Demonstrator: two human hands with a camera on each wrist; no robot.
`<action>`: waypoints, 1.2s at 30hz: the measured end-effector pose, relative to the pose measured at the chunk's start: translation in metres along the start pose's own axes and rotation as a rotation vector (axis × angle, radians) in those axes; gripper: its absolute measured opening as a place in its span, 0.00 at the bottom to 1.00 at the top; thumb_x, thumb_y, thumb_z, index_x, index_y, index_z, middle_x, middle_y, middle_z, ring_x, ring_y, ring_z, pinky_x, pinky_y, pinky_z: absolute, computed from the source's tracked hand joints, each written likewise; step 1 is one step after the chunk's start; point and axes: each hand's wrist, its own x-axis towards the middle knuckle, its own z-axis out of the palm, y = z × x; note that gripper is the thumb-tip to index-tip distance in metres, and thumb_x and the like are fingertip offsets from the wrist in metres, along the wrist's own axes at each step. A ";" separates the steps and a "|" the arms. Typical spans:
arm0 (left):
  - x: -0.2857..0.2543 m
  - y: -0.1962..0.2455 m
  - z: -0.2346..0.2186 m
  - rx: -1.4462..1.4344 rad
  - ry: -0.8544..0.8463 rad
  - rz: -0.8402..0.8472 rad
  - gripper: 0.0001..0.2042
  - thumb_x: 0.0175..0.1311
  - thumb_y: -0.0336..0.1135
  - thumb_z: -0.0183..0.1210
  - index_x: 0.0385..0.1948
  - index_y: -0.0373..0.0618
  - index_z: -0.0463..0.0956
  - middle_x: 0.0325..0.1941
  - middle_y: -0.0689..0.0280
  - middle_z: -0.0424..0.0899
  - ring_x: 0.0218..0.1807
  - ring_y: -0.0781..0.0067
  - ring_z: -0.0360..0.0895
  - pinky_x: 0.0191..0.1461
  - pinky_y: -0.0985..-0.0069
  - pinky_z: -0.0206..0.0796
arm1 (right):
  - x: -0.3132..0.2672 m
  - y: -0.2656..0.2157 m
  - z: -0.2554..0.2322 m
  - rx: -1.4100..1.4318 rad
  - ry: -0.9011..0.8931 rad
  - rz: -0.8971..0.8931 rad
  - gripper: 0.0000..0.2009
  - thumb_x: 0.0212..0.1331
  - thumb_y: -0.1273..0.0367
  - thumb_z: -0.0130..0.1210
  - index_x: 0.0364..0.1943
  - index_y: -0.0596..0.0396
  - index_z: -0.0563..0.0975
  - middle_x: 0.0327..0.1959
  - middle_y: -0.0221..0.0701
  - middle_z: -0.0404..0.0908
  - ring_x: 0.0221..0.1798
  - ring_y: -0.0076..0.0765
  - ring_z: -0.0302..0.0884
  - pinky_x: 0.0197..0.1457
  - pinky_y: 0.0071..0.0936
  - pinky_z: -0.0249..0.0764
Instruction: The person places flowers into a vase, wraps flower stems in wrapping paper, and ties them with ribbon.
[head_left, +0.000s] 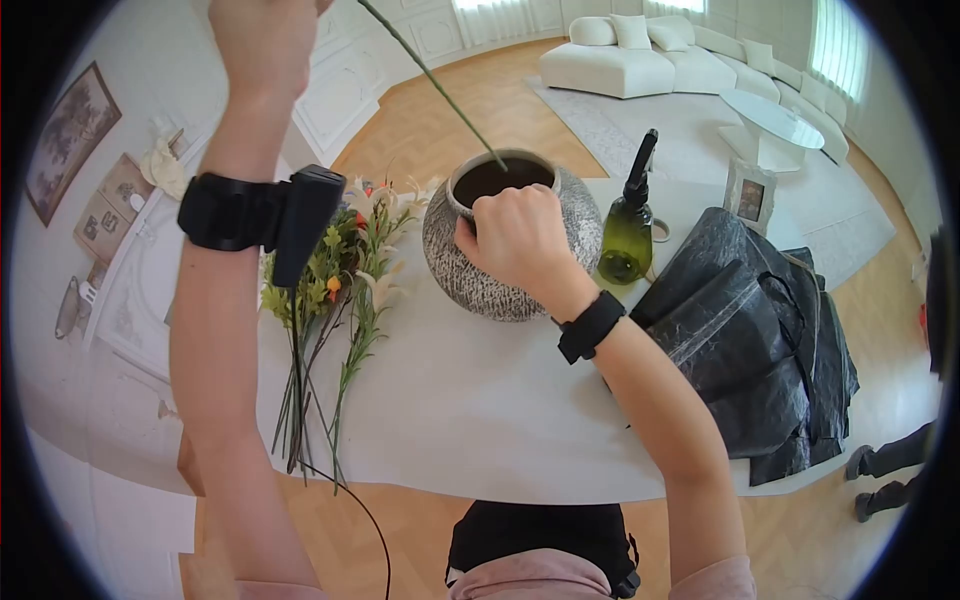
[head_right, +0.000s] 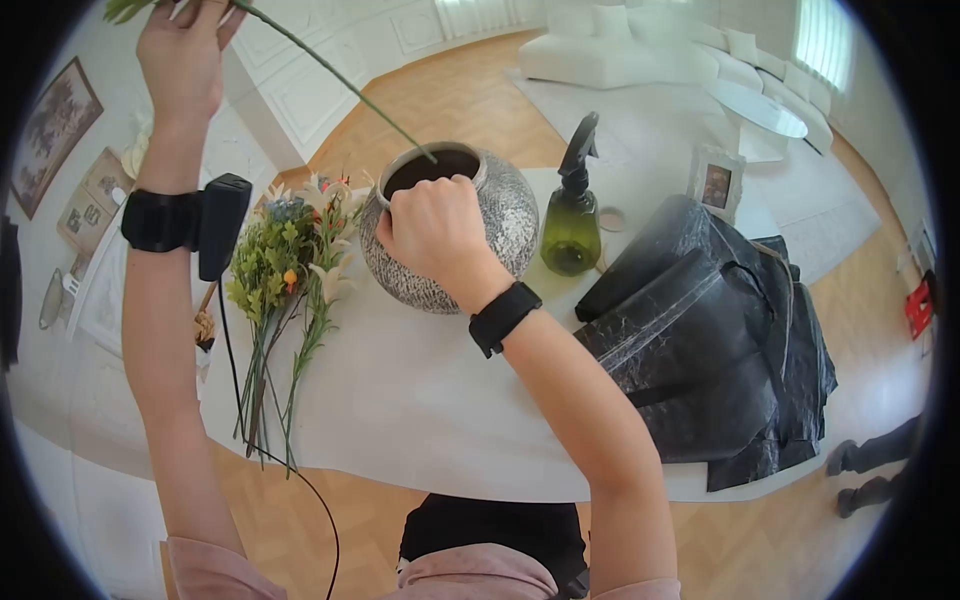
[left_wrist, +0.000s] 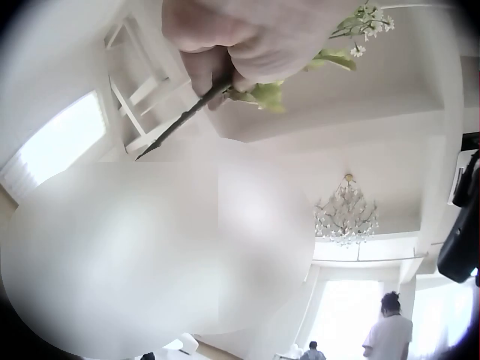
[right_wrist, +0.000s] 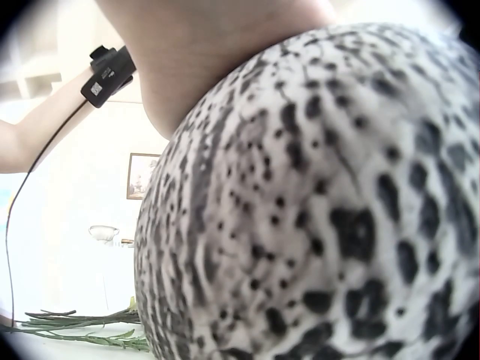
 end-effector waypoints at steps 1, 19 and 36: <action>-0.004 -0.001 0.006 0.010 0.022 -0.004 0.11 0.56 0.27 0.51 0.40 0.36 0.64 0.34 0.60 0.76 0.36 0.72 0.76 0.40 0.80 0.70 | 0.000 0.001 0.000 0.019 0.039 -0.013 0.15 0.40 0.62 0.51 0.05 0.56 0.71 0.06 0.37 0.68 0.11 0.41 0.68 0.19 0.32 0.65; -0.118 -0.070 0.026 -0.169 -0.318 -0.337 0.09 0.55 0.25 0.52 0.36 0.32 0.65 0.30 0.56 0.79 0.32 0.73 0.78 0.36 0.81 0.68 | -0.003 -0.002 -0.007 0.034 0.014 0.004 0.11 0.43 0.63 0.50 0.20 0.57 0.70 0.06 0.33 0.67 0.11 0.39 0.66 0.25 0.31 0.61; -0.136 -0.058 0.007 0.211 -0.614 -0.368 0.06 0.53 0.27 0.52 0.28 0.33 0.71 0.27 0.55 0.78 0.31 0.64 0.78 0.36 0.76 0.67 | -0.013 0.004 -0.010 0.309 0.145 0.009 0.14 0.43 0.72 0.50 0.36 0.63 0.68 0.24 0.36 0.72 0.29 0.38 0.71 0.35 0.33 0.62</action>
